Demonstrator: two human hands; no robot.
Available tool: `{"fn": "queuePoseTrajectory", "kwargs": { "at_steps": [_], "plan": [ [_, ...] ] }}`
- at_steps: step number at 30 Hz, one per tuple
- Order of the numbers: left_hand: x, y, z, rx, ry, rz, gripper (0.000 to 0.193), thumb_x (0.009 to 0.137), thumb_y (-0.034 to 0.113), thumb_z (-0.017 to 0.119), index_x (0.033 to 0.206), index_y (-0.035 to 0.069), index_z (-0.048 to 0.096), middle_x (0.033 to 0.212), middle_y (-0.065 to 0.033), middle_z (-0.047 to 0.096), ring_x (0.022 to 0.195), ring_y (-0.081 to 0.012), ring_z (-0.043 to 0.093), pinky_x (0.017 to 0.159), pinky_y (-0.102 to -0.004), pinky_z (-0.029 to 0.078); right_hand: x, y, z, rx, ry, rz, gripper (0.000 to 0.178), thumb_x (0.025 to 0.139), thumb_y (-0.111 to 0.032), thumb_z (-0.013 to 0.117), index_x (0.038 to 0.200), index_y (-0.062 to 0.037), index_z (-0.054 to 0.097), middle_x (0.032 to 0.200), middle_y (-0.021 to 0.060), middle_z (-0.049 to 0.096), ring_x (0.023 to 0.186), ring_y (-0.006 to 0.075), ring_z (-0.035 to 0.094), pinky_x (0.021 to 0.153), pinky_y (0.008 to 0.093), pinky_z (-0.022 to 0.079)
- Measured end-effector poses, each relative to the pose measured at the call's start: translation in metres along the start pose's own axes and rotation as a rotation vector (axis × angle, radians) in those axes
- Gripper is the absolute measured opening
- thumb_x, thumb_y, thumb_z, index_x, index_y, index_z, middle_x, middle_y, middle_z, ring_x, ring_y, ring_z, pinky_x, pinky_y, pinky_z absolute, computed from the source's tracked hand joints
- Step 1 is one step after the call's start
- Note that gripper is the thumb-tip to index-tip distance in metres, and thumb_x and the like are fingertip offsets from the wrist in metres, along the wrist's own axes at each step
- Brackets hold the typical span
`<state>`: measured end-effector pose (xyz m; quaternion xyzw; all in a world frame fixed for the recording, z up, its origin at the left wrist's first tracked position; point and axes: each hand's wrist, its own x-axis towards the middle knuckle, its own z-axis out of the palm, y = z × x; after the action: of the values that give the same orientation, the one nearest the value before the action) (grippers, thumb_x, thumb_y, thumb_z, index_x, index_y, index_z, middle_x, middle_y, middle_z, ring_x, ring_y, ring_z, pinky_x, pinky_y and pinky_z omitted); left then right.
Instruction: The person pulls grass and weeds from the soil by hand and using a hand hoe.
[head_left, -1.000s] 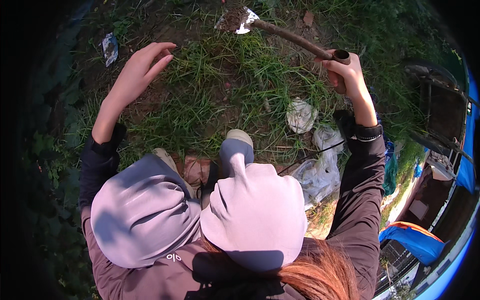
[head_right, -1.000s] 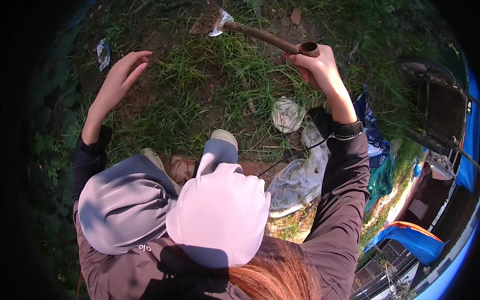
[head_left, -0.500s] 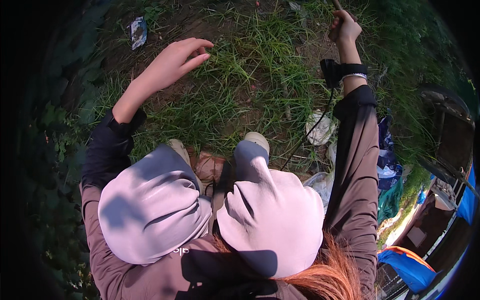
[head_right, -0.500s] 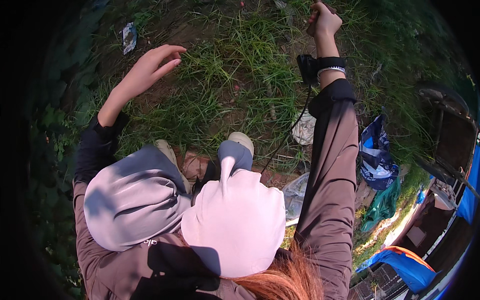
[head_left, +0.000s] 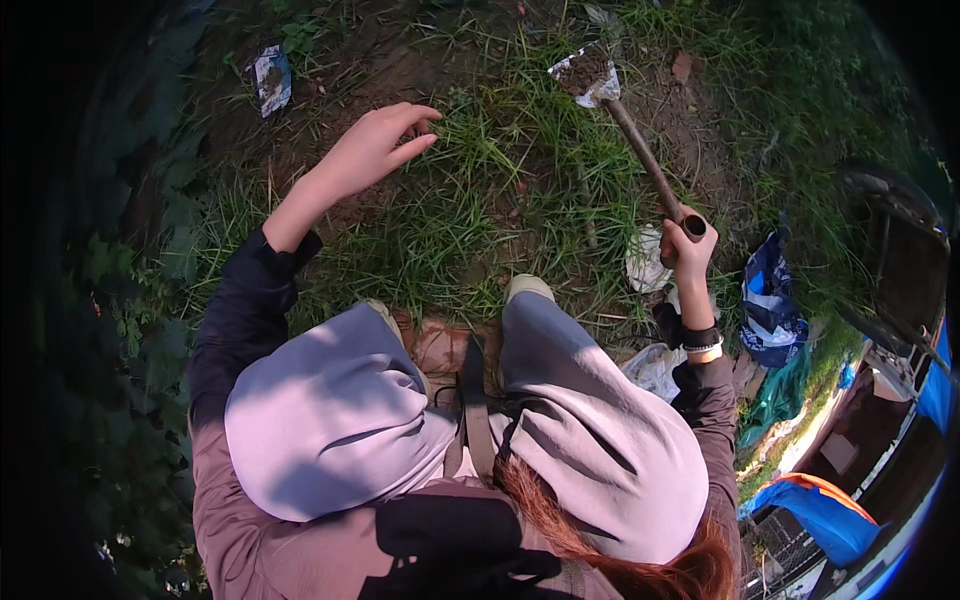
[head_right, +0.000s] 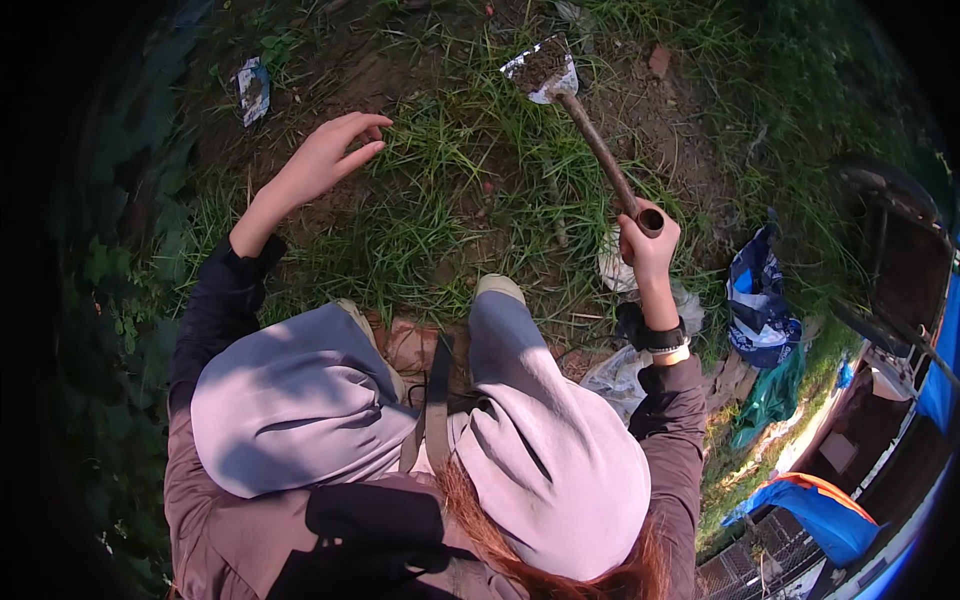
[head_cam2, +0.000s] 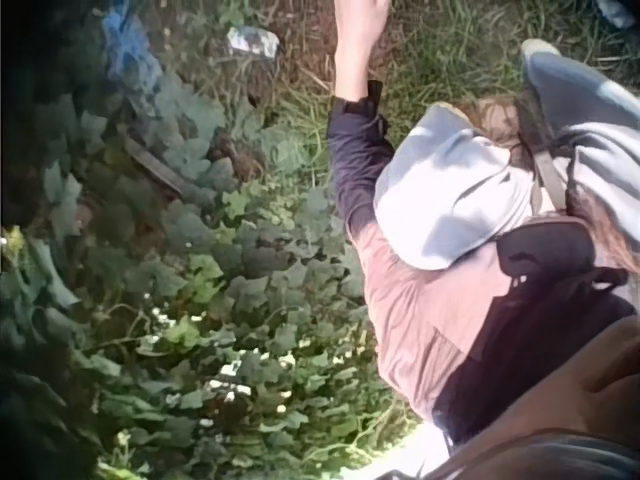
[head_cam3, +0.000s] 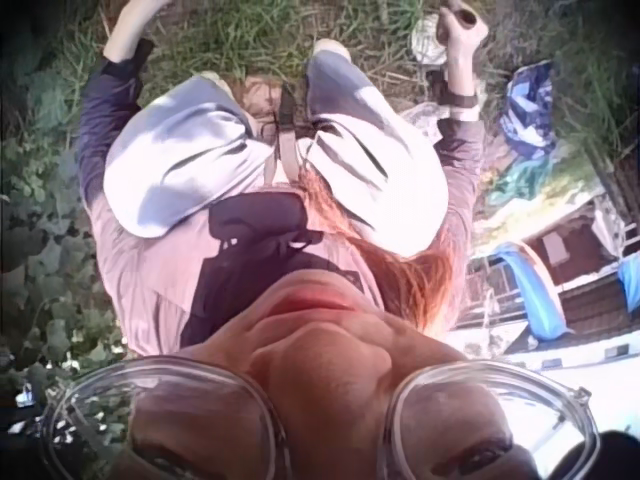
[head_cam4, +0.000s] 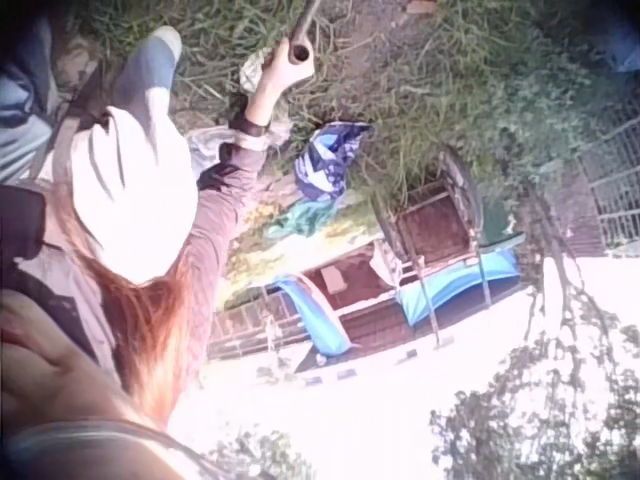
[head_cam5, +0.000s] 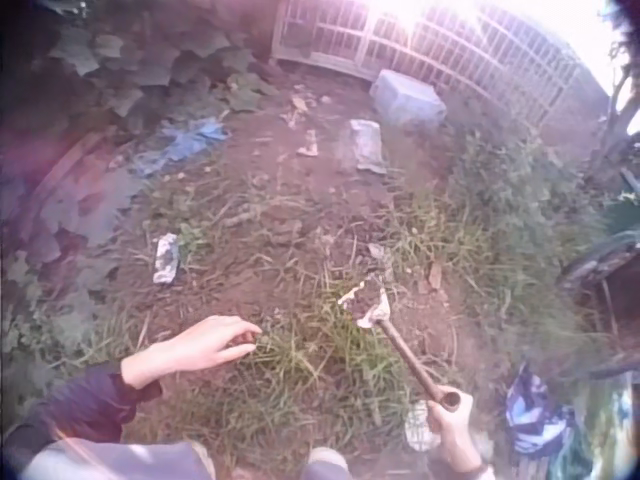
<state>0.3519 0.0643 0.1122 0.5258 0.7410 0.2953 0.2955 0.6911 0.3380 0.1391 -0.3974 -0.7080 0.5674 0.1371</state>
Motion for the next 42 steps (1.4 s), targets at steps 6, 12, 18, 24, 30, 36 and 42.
{"fn": "queuePoseTrajectory", "kwargs": {
  "at_steps": [6, 12, 18, 24, 30, 36, 42],
  "plan": [
    [0.014, -0.019, 0.006, 0.07, -0.061, 0.062, 0.031, 0.092, 0.02, 0.054, 0.117, 0.002, 0.054, 0.099, -0.0118, 0.059, 0.092, -0.0253, 0.058, 0.08, -0.0354, 0.047, -0.097, 0.048, 0.005, -0.42, -0.05, -0.093, 0.028, 0.067, -0.007, 0.069, 0.092, 0.0046, 0.064, 0.059, 0.0022, 0.053, 0.052, 0.0061, 0.049, 0.052, 0.0221, 0.043],
    [0.012, -0.011, 0.006, 0.014, -0.028, 0.029, 0.029, 0.092, 0.02, 0.054, 0.115, 0.002, 0.056, 0.102, -0.0112, 0.059, 0.095, -0.024, 0.058, 0.082, -0.0347, 0.047, -0.081, 0.073, 0.084, -0.434, 0.047, -0.046, 0.028, 0.066, -0.01, 0.067, 0.09, 0.003, 0.065, 0.059, 0.0113, 0.057, 0.052, 0.0128, 0.056, 0.056, 0.0254, 0.047],
    [-0.012, -0.002, -0.024, -0.022, 0.099, -0.1, 0.028, 0.092, 0.019, 0.053, 0.116, 0.004, 0.057, 0.103, -0.0102, 0.059, 0.097, -0.0211, 0.06, 0.083, -0.0332, 0.048, -0.034, 0.046, 0.115, -0.463, 0.003, -0.004, 0.028, 0.065, -0.014, 0.067, 0.087, 0.0031, 0.065, 0.063, 0.0178, 0.06, 0.054, 0.0242, 0.061, 0.057, 0.0306, 0.048],
    [-0.033, 0.002, -0.013, 0.011, 0.136, -0.078, 0.026, 0.092, 0.018, 0.054, 0.114, 0.003, 0.057, 0.1, -0.0093, 0.059, 0.093, -0.0204, 0.06, 0.079, -0.0309, 0.046, -0.037, 0.062, 0.1, -0.333, 0.015, -0.01, 0.025, 0.066, -0.011, 0.067, 0.085, 0.0047, 0.065, 0.062, 0.0129, 0.061, 0.055, 0.014, 0.059, 0.057, 0.0275, 0.047],
    [-0.056, 0.017, -0.016, -0.039, 0.167, -0.173, 0.026, 0.091, 0.017, 0.055, 0.114, 0.004, 0.057, 0.099, -0.0089, 0.06, 0.093, -0.0203, 0.06, 0.081, -0.0313, 0.046, -0.073, 0.063, 0.069, -0.394, -0.001, -0.023, 0.029, 0.067, -0.011, 0.068, 0.092, 0.005, 0.065, 0.066, 0.0105, 0.063, 0.065, 0.0104, 0.062, 0.064, 0.0247, 0.049],
    [-0.06, 0.036, 0.007, -0.122, 0.206, -0.168, 0.027, 0.09, 0.014, 0.055, 0.114, 0.003, 0.057, 0.101, -0.0092, 0.06, 0.094, -0.0205, 0.06, 0.081, -0.032, 0.046, -0.009, 0.077, 0.11, -0.277, 0.041, -0.031, 0.024, 0.068, -0.013, 0.066, 0.084, 0.0049, 0.065, 0.058, 0.0078, 0.057, 0.053, 0.009, 0.051, 0.055, 0.0255, 0.044],
    [-0.051, 0.054, 0.028, -0.06, 0.063, -0.047, 0.026, 0.089, 0.015, 0.055, 0.111, 0.002, 0.057, 0.097, -0.0111, 0.06, 0.091, -0.0241, 0.06, 0.079, -0.0343, 0.048, 0.006, 0.078, 0.122, -0.219, 0.02, 0.047, 0.021, 0.068, -0.014, 0.066, 0.079, 0.0039, 0.065, 0.061, 0.011, 0.061, 0.056, 0.0118, 0.057, 0.057, 0.0268, 0.046]
  ]
}}
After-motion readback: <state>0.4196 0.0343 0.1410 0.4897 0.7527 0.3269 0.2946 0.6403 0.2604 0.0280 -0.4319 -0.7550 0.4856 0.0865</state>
